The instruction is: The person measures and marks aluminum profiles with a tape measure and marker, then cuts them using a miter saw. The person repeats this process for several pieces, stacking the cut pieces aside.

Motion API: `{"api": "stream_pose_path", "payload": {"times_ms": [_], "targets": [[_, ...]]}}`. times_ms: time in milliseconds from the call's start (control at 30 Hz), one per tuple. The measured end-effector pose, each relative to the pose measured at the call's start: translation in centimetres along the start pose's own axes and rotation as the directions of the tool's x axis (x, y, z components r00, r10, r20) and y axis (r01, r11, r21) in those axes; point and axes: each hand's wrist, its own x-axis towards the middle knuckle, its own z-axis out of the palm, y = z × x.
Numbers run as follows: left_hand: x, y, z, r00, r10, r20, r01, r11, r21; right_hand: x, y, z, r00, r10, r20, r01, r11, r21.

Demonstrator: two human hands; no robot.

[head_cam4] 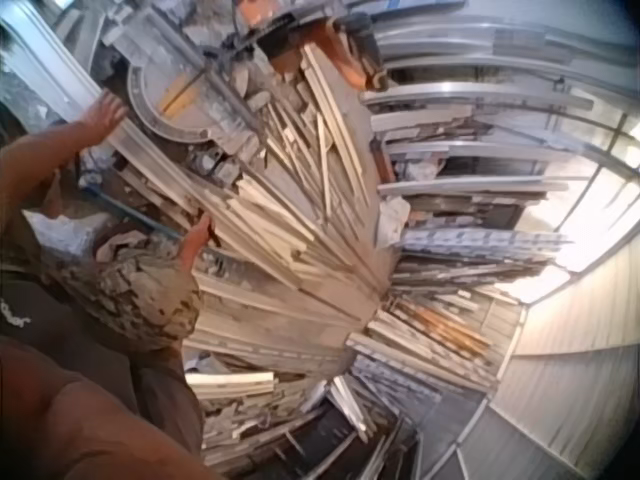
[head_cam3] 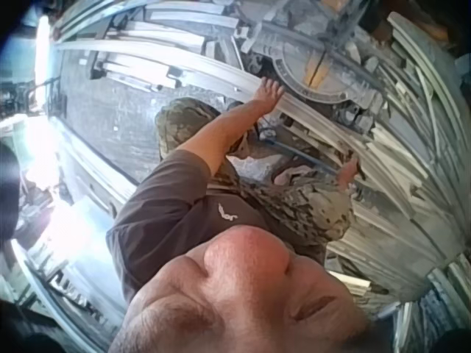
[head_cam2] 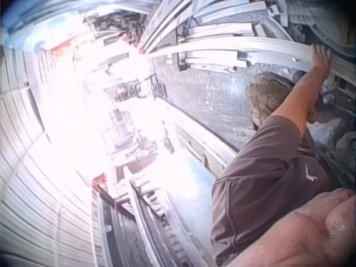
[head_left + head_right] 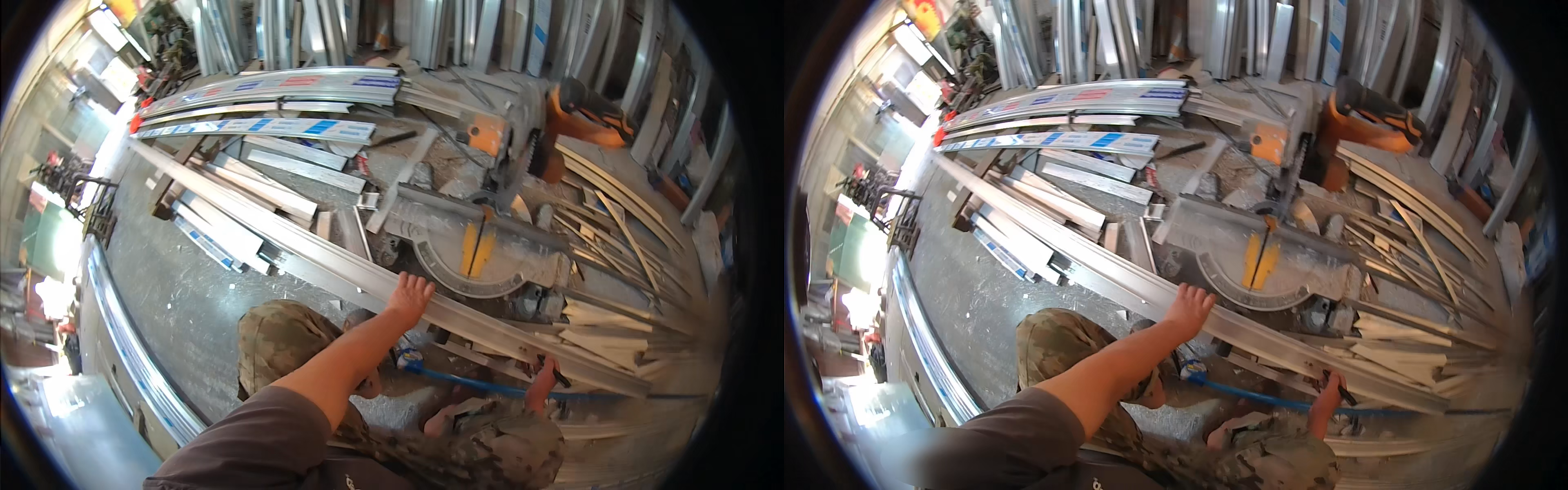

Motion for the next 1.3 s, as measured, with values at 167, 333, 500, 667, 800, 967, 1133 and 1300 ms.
{"api": "stream_pose_path", "payload": {"times_ms": [167, 333, 500, 667, 800, 967, 1133, 1300], "targets": [[0.3, 0.3, 2.9, 0.999, -0.020, 0.039, 0.019, 0.999, 0.033, 0.4, -0.4, -0.2, 1.000, -0.010, -0.017, 0.011, 0.998, 0.061], [0.3, 0.2, 1.2, 0.997, -0.045, -0.057, 0.041, 0.997, -0.067, -0.8, -3.0, -0.3, 0.981, -0.193, -0.012, 0.185, 0.956, -0.228], [0.7, 0.2, 1.8, 0.992, -0.009, -0.126, -0.003, 0.995, -0.096, -0.1, -0.5, -1.3, 0.982, -0.189, 0.004, 0.181, 0.931, -0.316], [0.2, -0.2, 0.8, 0.998, -0.008, -0.055, 0.004, 0.998, -0.067, 0.3, -0.1, 0.2, 0.962, -0.268, 0.046, 0.265, 0.891, -0.367], [0.4, -0.2, 1.4, 0.999, 0.006, -0.047, -0.010, 0.997, -0.074, 0.6, 0.9, -0.4, 0.945, -0.326, 0.025, 0.307, 0.860, -0.406], [0.2, -0.3, 1.0, 0.999, -0.005, -0.044, 0.002, 0.997, -0.083, 0.1, -0.4, 0.5, 0.939, -0.338, 0.056, 0.320, 0.808, -0.495], [0.2, 0.0, 0.6, 0.999, -0.003, -0.046, -0.001, 0.996, -0.087, 0.4, 0.0, 0.1, 0.926, -0.368, 0.088, 0.361, 0.792, -0.492], [0.1, -0.2, 0.7, 1.000, -0.010, -0.030, 0.007, 0.997, -0.083, 0.3, 0.0, 0.3, 0.947, -0.318, 0.037, 0.304, 0.855, -0.421]]}}
